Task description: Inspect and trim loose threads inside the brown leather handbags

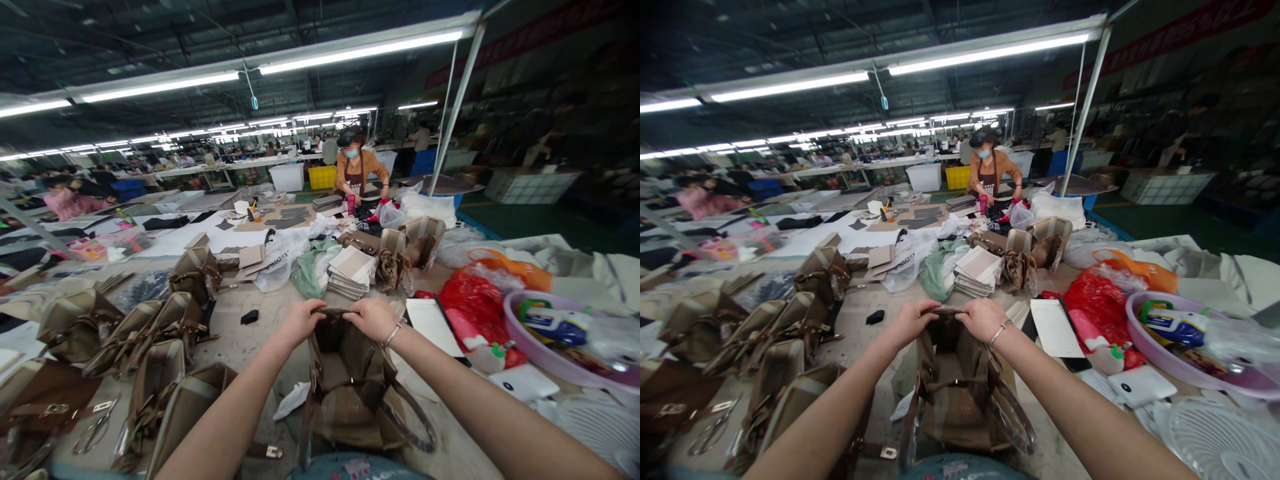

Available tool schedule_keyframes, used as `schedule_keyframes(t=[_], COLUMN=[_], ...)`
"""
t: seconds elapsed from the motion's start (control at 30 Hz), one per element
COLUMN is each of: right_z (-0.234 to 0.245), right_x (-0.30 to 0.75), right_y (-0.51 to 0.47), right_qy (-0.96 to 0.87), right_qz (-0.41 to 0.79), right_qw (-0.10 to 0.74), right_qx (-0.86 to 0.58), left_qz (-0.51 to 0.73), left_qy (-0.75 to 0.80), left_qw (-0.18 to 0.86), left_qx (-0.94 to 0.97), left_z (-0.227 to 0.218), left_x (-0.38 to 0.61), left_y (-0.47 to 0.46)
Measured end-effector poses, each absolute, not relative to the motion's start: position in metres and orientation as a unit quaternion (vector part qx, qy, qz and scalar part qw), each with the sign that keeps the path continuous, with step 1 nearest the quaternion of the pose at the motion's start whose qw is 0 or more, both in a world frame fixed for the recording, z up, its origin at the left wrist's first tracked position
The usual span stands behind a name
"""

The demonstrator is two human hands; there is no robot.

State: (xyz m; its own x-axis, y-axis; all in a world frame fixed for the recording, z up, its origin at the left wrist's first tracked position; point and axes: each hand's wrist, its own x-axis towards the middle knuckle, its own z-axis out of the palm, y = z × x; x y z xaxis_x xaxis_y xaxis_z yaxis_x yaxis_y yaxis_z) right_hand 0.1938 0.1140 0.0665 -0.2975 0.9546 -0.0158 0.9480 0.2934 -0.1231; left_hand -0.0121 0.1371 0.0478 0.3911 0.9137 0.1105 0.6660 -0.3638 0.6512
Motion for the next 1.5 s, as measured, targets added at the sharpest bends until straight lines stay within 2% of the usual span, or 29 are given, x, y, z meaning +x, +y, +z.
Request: schedule_keyframes(t=[0.23,0.67,0.83,1.07,1.27,1.5], right_z=[0.067,0.068,0.069,0.070,0.069,0.066], right_x=[0.193,0.185,0.185,0.182,0.169,0.165], right_y=[0.116,0.113,0.112,0.116,0.128,0.133], right_qy=[-0.823,-0.823,-0.821,-0.846,-0.865,-0.866], right_qz=[0.028,0.023,0.032,0.029,0.015,0.031], right_qw=[0.049,0.033,0.033,0.094,0.069,0.081], right_qx=[-0.565,-0.566,-0.569,-0.524,-0.496,-0.492], left_qz=[0.310,0.315,0.324,0.337,0.325,0.323], left_qy=[0.415,0.409,0.405,0.402,0.421,0.470], left_qw=[0.185,0.125,0.137,0.169,0.179,0.201], left_qx=[0.835,0.847,0.844,0.834,0.828,0.797], left_z=[0.046,0.040,0.039,0.040,0.039,0.035], left_x=[-0.013,-0.014,-0.014,-0.013,-0.014,-0.015], left_y=[0.132,0.135,0.137,0.139,0.140,0.140])
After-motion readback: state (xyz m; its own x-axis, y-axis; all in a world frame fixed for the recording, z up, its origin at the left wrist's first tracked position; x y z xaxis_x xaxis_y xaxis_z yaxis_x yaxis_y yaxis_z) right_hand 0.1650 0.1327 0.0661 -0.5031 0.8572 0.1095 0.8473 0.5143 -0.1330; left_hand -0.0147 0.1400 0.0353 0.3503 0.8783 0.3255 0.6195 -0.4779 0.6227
